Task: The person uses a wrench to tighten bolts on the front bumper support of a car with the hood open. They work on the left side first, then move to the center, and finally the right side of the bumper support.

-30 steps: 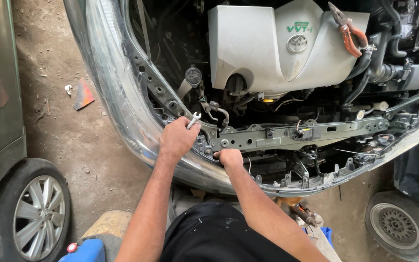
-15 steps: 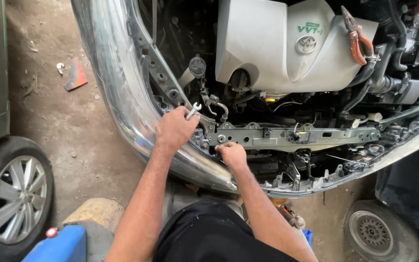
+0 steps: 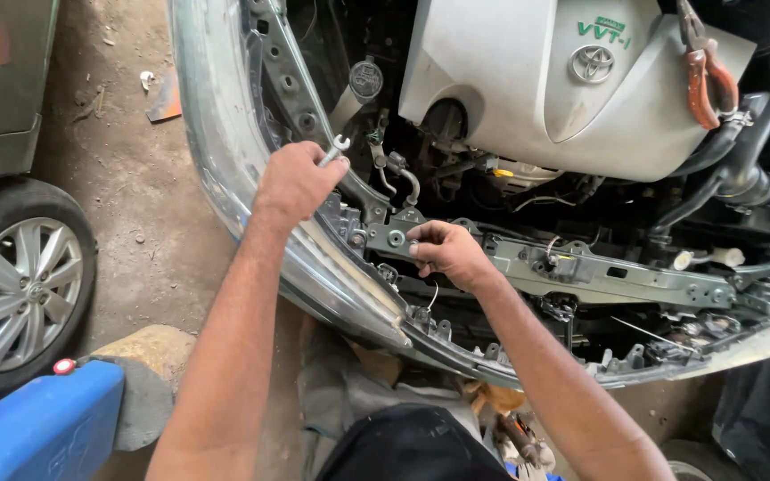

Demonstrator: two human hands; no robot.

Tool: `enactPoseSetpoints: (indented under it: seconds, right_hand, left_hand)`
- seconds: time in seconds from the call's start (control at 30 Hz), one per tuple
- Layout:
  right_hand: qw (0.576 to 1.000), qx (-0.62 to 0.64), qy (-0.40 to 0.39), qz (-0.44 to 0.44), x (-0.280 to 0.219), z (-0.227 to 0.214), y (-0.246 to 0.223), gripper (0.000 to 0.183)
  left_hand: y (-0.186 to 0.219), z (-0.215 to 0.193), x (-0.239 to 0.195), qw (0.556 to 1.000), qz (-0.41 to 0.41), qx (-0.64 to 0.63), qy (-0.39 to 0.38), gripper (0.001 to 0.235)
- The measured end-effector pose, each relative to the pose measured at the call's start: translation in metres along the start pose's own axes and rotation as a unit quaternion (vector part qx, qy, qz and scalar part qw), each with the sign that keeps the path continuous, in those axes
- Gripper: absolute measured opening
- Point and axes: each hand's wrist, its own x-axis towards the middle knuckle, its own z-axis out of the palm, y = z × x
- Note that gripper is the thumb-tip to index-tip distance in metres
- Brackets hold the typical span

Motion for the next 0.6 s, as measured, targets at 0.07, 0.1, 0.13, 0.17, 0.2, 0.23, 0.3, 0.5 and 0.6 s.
enactPoseSetpoints:
  seconds: [0.07,0.1,0.13,0.17,0.2,0.23,0.3,0.5,0.6]
  right_hand:
    - [0.998,-0.050,-0.028,-0.006,-0.005,0.003,-0.006,0.027]
    - [0.994,-0.099,-0.052,-0.013,-0.007,0.005,-0.009,0.031]
    - [0.993,-0.100,-0.057,-0.009,-0.008,0.006,-0.005,0.031]
    - [0.982,-0.181,-0.042,-0.033,-0.006,0.008,-0.005,0.031]
    - [0.963,-0.261,-0.027,-0.057,-0.005,0.011,-0.007,0.030]
    - [0.963,-0.261,-0.027,-0.063,-0.003,0.011,-0.005,0.030]
    - [0.813,-0.474,-0.028,-0.338,0.000,0.010,0.000,0.026]
    - [0.803,-0.496,-0.081,-0.321,0.014,0.037,-0.012,0.031]
    - [0.743,-0.553,-0.138,-0.351,0.040,0.040,0.000,0.022]
  left_hand:
    - [0.004,0.002,-0.003,1.000,-0.022,-0.015,-0.007,0.039]
    - [0.006,0.002,-0.004,0.999,-0.040,-0.032,-0.015,0.038]
    - [0.006,0.006,-0.009,0.998,-0.046,-0.032,-0.014,0.038]
    - [0.008,0.006,-0.011,0.997,-0.059,-0.039,-0.017,0.038]
    - [0.011,0.004,-0.013,0.996,-0.071,-0.045,-0.019,0.039]
    - [0.015,0.003,-0.012,0.997,-0.067,-0.044,-0.014,0.039]
    - [0.020,0.002,-0.012,0.995,-0.093,-0.040,-0.017,0.041]
    - [0.016,0.004,-0.012,0.995,-0.084,-0.053,0.004,0.039]
    - [0.013,0.003,-0.011,0.996,-0.072,-0.055,0.016,0.039]
